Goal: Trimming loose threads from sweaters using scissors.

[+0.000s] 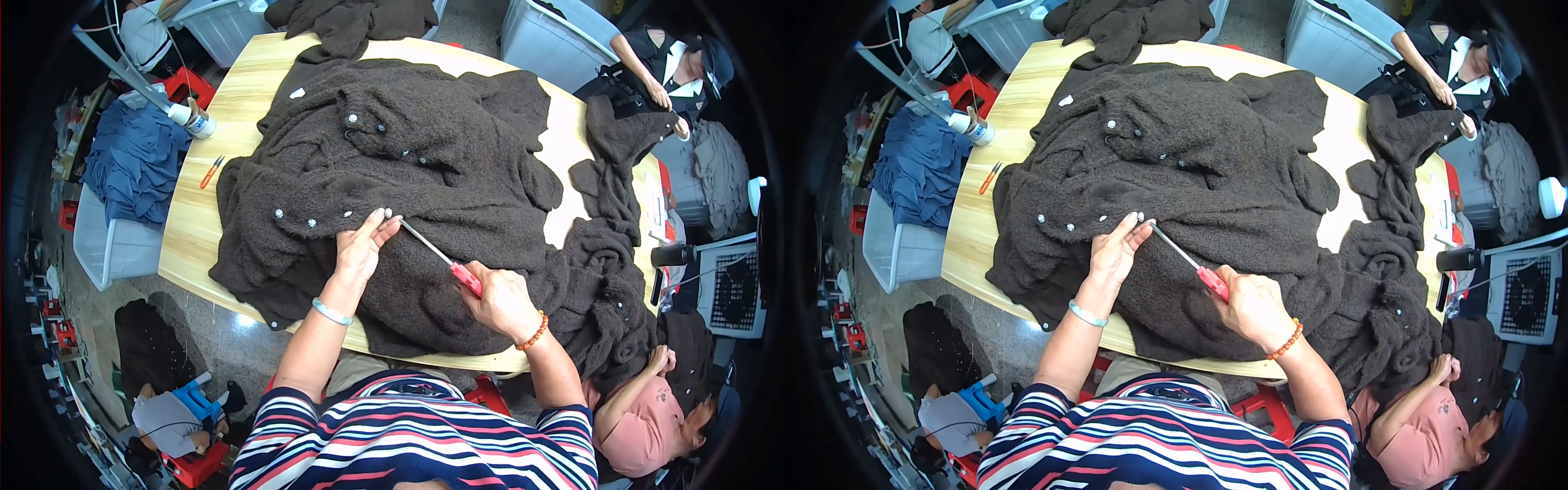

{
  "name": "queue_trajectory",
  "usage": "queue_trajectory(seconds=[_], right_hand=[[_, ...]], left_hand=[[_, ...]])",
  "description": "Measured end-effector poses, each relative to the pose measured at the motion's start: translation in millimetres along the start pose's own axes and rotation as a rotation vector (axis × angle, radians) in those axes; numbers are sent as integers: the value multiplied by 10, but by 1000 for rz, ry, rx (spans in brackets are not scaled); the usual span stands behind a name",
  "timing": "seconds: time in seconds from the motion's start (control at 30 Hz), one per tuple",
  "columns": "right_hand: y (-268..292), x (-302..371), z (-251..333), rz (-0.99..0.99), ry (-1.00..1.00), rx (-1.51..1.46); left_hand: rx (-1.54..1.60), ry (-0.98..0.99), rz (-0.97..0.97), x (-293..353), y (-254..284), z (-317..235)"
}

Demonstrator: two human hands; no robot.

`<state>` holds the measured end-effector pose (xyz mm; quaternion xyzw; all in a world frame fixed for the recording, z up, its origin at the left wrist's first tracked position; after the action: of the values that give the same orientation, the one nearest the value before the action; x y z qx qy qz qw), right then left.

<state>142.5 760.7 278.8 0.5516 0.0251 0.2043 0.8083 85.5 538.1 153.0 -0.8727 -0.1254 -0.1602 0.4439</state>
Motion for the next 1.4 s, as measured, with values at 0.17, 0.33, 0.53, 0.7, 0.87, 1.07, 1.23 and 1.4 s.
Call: queue_trajectory(seconds=[0.17,0.33,0.53,0.7,0.87,1.07,1.23,1.4], right_hand=[[-16,27,27,67,15,43],[-37,-73,155,90,81,7],[-79,-43,77,86,181,-57],[-95,-96,162,46,220,-63],[-115,-249,434,38,197,-15],[-168,-140,330,63,200,-43],[-241,-83,379,128,229,-62],[-232,-251,491,61,273,-57]], left_hand=[[-70,-22,30,52,78,12],[-145,-53,101,131,236,49],[-86,62,42,254,422,-192],[29,-93,-70,174,596,-558],[-146,-118,-18,147,414,-449],[-194,-67,11,331,485,-253],[-213,-74,2,392,425,-239],[-223,-89,106,379,493,-118]])
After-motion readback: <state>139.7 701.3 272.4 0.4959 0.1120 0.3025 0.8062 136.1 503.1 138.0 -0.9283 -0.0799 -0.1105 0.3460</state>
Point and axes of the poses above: each hand's wrist, its own x-axis away from the middle knuckle, its own y-axis out of the back of the hand, z = x × y, the point moved 4 cm from there along -x, towards the middle knuckle, and after that the axes turned 6 degrees about x, right-handed, at the moved point
